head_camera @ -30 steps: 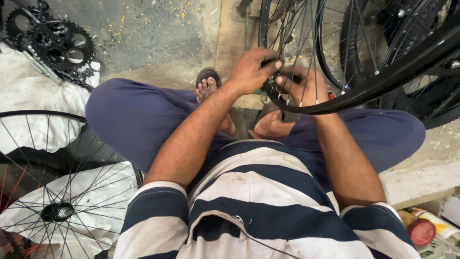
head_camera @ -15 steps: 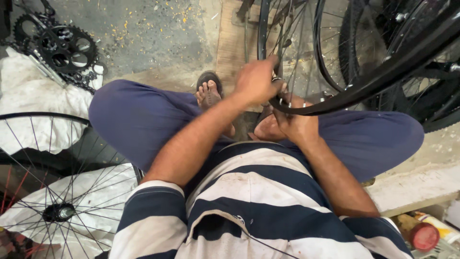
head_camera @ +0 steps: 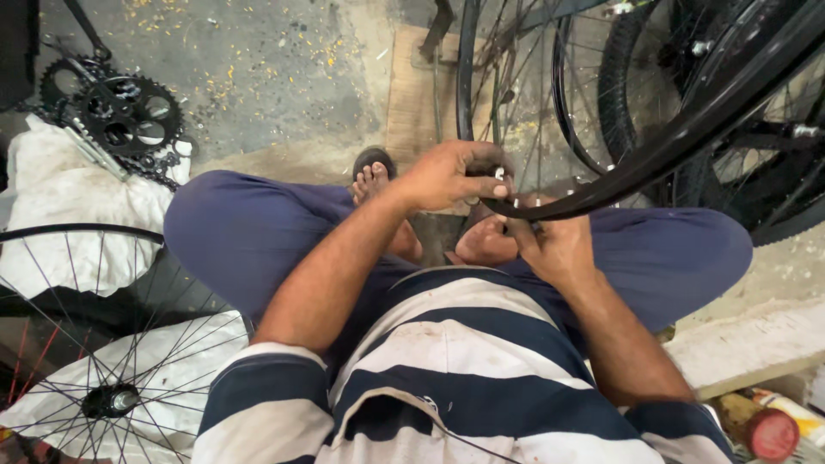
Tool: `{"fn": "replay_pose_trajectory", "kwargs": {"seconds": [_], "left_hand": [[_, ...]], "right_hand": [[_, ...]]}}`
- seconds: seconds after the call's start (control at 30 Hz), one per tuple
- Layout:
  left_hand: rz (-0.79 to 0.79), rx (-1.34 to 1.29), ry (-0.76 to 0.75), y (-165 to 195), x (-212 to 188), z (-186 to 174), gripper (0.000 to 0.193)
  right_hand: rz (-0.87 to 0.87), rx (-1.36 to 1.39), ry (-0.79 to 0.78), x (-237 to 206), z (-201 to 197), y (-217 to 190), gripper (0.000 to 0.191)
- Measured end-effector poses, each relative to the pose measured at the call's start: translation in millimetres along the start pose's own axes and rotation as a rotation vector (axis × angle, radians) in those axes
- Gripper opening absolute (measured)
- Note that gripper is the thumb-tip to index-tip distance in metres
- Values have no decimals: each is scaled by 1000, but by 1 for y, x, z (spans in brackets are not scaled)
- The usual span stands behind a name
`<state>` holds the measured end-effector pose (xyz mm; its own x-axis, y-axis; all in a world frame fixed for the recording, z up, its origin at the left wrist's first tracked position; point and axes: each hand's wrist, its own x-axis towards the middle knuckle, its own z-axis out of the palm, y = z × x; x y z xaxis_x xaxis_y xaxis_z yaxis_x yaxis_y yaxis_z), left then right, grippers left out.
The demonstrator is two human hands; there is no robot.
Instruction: The person sits on the floor holding a bicycle wheel and uses a small spoke wrench to turn spoke nipples around the rim, working around the wheel. They then mount the wheel on a truing stand and spin it.
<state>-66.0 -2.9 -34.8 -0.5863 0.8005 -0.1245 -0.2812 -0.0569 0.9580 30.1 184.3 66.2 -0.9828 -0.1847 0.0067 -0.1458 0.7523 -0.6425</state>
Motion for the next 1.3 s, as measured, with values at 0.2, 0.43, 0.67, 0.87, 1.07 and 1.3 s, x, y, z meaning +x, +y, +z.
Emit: {"fn": "replay_pose_trajectory", "kwargs": {"seconds": [0.2, 0.43, 0.67, 0.87, 1.07, 1.3], "left_hand": [[190, -148, 269, -28, 5, -10, 45], [93, 273, 385, -46, 11, -10, 45], [21, 462, 544, -37, 7, 20, 48], [208, 302, 271, -36, 8, -10, 43], [-48, 625, 542, -20, 23, 23, 42], [68, 134, 131, 3, 13, 1, 45]], "right_hand": [[-45, 28, 23, -8, 4, 4, 13], [-231, -143, 94, -4, -10, -7, 13], [-52, -58, 50, -8, -12, -12, 14], [-37, -43, 78, -8, -17, -12, 16], [-51, 22, 70, -2, -18, -14, 15], [-22, 15, 114, -10, -34, -11, 22]]}}
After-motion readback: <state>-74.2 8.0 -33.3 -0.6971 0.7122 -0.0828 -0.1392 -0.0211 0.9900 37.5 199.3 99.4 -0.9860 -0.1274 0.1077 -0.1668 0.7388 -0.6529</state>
